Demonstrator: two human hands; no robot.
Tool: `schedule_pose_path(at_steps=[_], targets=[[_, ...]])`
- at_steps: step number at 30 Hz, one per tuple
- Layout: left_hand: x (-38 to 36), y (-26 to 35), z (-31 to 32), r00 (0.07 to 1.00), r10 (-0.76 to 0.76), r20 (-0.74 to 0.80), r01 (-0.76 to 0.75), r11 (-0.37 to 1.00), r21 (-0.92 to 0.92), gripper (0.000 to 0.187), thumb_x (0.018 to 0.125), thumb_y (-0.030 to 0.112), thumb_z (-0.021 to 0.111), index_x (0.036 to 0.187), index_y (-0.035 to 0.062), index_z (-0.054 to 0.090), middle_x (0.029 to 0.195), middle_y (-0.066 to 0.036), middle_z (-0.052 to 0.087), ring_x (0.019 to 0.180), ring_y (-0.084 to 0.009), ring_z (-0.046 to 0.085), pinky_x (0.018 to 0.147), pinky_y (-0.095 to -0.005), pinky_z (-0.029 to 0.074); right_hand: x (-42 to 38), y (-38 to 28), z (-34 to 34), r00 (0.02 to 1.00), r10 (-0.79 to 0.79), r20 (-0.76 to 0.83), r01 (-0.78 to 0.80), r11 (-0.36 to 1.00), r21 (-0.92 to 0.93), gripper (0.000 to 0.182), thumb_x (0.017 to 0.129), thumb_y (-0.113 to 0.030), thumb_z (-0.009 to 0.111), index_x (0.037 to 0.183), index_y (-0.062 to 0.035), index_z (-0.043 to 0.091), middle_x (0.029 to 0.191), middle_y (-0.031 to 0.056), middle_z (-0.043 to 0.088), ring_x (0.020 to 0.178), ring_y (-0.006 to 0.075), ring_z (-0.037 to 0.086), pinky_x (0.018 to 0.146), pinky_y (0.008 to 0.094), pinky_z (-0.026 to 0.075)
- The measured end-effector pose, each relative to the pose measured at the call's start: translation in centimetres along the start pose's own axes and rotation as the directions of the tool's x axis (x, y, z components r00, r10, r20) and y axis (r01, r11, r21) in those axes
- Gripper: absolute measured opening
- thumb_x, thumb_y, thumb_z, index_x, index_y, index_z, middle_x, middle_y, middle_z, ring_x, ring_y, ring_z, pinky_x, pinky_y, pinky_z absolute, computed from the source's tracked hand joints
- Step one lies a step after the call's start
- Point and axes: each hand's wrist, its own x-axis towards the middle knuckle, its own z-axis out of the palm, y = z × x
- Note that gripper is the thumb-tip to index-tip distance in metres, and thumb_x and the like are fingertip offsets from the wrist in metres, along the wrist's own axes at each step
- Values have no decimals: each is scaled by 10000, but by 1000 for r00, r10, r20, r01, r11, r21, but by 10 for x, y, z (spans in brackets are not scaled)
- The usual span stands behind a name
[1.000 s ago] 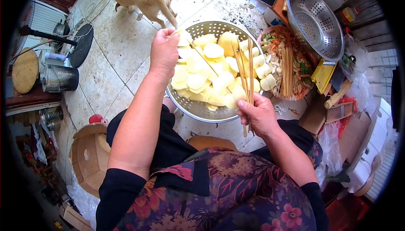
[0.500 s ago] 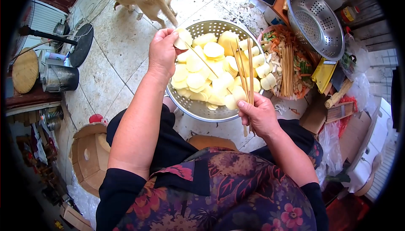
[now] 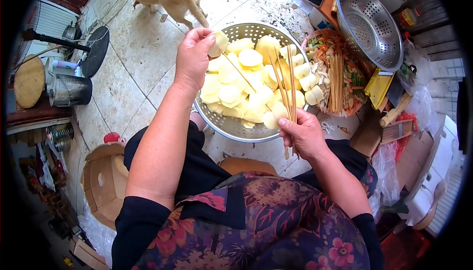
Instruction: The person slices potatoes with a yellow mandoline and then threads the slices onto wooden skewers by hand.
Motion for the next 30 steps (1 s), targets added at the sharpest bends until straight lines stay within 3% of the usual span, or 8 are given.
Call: schedule_pose_path(at_steps=[4,12,19,25,28,30], targets=[[-5,-4,5,999,26,32,-27,998,49,98,883,111,554,941,32,560,884,-31,583,768,-94,546,726,-255,493,4,5,-2,1000,-5,-10,5,1000,3,118,871,-162,622,912,-56,592,634,-9,543,474,65,483,428,189,364],[-15,4,11,983,-168,-73,157,978,-140,164,878,125,556,1017,45,519,941,-95,598,823,-194,629,659,-328,577,3,1,1,1000,-10,-13,9,1000,-14,126,865,-165,629,919,-57,591,625,-18,532,472,61,478,420,185,356],[-13,1,7,975,-216,-48,211,973,-91,182,875,144,569,1009,34,514,935,-111,608,788,-198,636,657,-329,577,2,4,2,1000,-12,-5,12,1000,-21,127,864,-166,630,925,-60,596,626,-19,532,474,58,479,416,184,354],[-17,1,9,929,-366,51,369,918,-144,188,869,174,599,962,22,538,897,-107,622,793,-198,642,636,-314,571,2,6,2,1000,-16,-1,16,999,-28,129,863,-164,630,927,-58,594,633,-15,539,474,57,479,413,185,356],[-29,-6,20,891,-428,151,430,902,20,209,871,191,613,983,22,561,896,-99,633,786,-194,645,683,-319,565,5,6,2,1000,-14,-18,14,1000,-15,133,867,-161,626,932,-51,589,646,-7,549,478,60,483,424,187,369],[-44,-8,32,873,-451,187,454,890,27,202,872,189,613,980,26,564,897,-94,634,786,-190,645,691,-320,561,7,5,3,999,-31,-38,32,999,40,133,870,-158,622,933,-46,584,658,2,560,481,63,485,436,187,383]])
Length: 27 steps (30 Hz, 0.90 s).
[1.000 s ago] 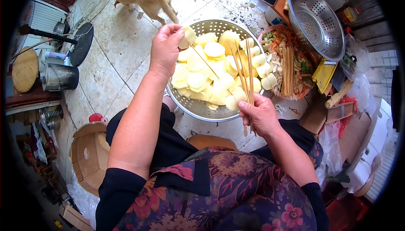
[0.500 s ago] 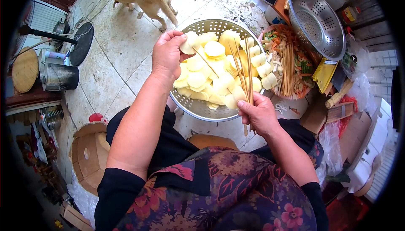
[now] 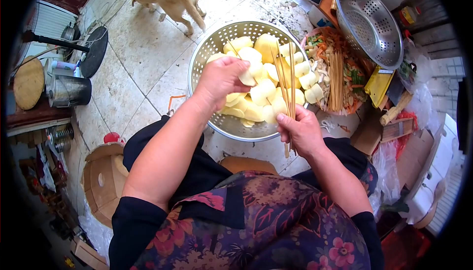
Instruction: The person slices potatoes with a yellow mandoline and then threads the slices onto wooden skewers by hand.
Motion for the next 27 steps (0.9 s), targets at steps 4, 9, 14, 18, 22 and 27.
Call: schedule_pose_path(at_steps=[4,9,14,18,22,27], targets=[[2,-7,0,998,-37,58,37,999,2,221,872,203,617,1002,34,560,911,-77,633,792,-174,642,703,-313,546,0,-1,0,1000,1,-12,0,1000,27,137,872,-159,622,939,-46,581,667,9,570,483,65,488,443,187,391],[6,-1,-4,996,-53,70,51,998,32,251,872,210,610,1028,22,549,944,-84,627,806,-173,632,718,-297,535,0,-4,0,1000,-1,-21,3,996,85,137,879,-161,617,950,-49,582,671,12,577,478,64,494,444,190,393],[38,-4,-37,924,344,-167,-165,752,638,351,806,236,660,1071,23,575,979,-105,617,858,-205,614,766,-327,499,0,-6,-3,999,-10,-53,15,995,94,132,881,-160,613,957,-55,584,671,9,577,472,62,493,433,189,385],[34,-14,-36,912,408,-46,-69,264,962,430,731,214,716,1111,62,583,1067,-148,565,1000,-288,572,866,-361,467,2,-7,-5,998,-5,-55,11,994,108,137,881,-159,614,967,-57,585,671,7,578,465,59,490,427,188,383],[39,-16,-36,907,422,8,-64,120,991,336,706,184,739,989,67,599,978,-136,597,953,-292,593,822,-380,479,2,-9,-5,999,-7,-49,12,993,114,143,878,-158,617,971,-55,583,670,6,578,462,59,488,427,187,383],[39,-8,-41,942,334,-22,-57,225,973,213,712,159,728,817,49,579,806,-118,634,802,-282,622,725,-387,491,-1,-11,-5,999,-9,-37,13,993,118,149,875,-154,621,970,-48,575,676,10,570,473,59,487,436,187,396]])
